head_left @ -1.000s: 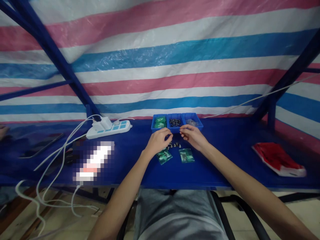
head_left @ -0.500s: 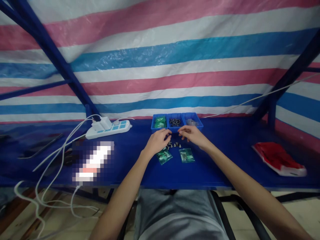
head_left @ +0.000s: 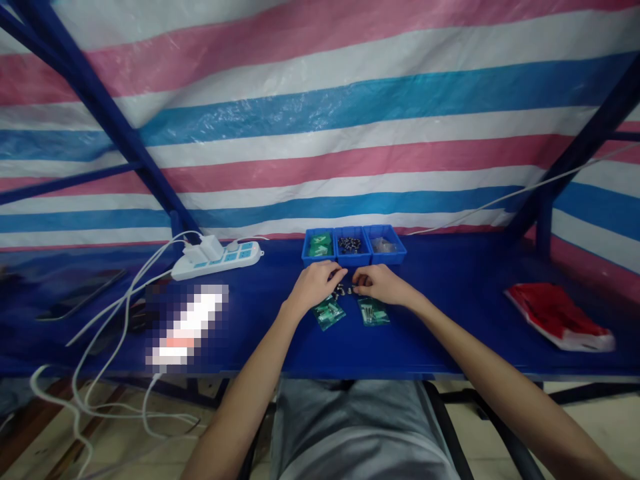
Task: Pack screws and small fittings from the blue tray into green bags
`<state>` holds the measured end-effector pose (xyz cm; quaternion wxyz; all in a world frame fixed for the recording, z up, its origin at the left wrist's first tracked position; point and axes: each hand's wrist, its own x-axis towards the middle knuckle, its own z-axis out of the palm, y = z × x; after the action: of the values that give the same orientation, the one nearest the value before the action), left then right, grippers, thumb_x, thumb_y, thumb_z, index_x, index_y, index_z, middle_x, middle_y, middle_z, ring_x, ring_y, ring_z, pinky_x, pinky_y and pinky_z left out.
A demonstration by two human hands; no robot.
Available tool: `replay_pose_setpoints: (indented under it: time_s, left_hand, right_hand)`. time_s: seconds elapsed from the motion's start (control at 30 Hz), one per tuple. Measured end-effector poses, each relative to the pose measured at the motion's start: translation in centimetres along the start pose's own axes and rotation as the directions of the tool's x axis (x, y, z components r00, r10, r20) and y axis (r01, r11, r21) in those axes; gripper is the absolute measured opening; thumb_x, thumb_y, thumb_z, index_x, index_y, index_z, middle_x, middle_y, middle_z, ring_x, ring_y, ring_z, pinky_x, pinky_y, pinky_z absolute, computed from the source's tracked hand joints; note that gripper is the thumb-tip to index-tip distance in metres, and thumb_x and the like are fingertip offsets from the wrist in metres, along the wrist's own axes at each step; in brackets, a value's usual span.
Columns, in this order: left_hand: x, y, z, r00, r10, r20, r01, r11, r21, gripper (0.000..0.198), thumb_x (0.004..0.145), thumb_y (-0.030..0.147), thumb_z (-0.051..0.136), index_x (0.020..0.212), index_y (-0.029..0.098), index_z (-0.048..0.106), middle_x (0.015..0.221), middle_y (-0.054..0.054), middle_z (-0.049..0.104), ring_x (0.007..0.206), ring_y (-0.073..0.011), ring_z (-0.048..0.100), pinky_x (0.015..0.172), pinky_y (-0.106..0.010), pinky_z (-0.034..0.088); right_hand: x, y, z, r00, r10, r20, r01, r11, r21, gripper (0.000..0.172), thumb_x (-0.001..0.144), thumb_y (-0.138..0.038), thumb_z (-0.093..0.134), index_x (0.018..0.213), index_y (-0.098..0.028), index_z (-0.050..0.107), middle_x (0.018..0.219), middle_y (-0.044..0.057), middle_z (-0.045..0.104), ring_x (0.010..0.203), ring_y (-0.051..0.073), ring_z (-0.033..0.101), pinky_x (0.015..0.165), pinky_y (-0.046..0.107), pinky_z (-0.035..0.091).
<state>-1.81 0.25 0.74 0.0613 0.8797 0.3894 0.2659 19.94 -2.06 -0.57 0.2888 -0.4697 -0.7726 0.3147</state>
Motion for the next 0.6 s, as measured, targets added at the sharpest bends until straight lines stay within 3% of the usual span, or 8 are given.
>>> replay_pose_setpoints:
  time_s: [0.1, 0.23, 0.6]
  left_hand:
    - [0.11, -0.05, 0.08, 0.999, 0.011, -0.035, -0.011, 1.0, -0.009, 0.039, 0.1, 0.043, 0.046, 0.085, 0.019, 0.073, 0.104, -0.007, 0.072, 0.092, -0.0213, 0.068, 0.079, -0.032, 0.054]
    - [0.25, -0.33, 0.34, 0.998, 0.013, -0.054, -0.014, 1.0, -0.023, 0.032, 0.099, 0.037, 0.049, 0.094, 0.021, 0.076, 0.118, -0.005, 0.071, 0.105, -0.0228, 0.067, 0.093, -0.036, 0.053]
    - [-0.06, -0.11, 0.18, 1.0, 0.01, -0.028, -0.011, 1.0, -0.014, 0.026, 0.096, 0.029, 0.053, 0.116, 0.022, 0.067, 0.112, -0.006, 0.068, 0.083, -0.0174, 0.066, 0.073, -0.03, 0.053]
  right_hand:
    - [-0.02, -0.15, -0.17, 1.0, 0.0, 0.009, 0.0, 1.0, 0.001, 0.006, 0.076, -0.02, 0.069, 0.081, -0.019, 0.069, 0.069, 0.002, 0.071, 0.062, 0.017, 0.065, 0.059, 0.026, 0.045]
    - [-0.11, -0.34, -0.31, 0.999, -0.005, 0.033, 0.006, 1.0, -0.013, 0.006, 0.074, -0.016, 0.068, 0.079, -0.019, 0.068, 0.07, 0.002, 0.071, 0.062, 0.016, 0.064, 0.059, 0.026, 0.045]
    - [-0.17, -0.36, -0.24, 0.999, 0.01, 0.034, -0.008, 0.998, -0.062, 0.009, 0.069, -0.012, 0.068, 0.071, -0.02, 0.064, 0.063, 0.0, 0.067, 0.059, 0.015, 0.062, 0.057, 0.024, 0.042]
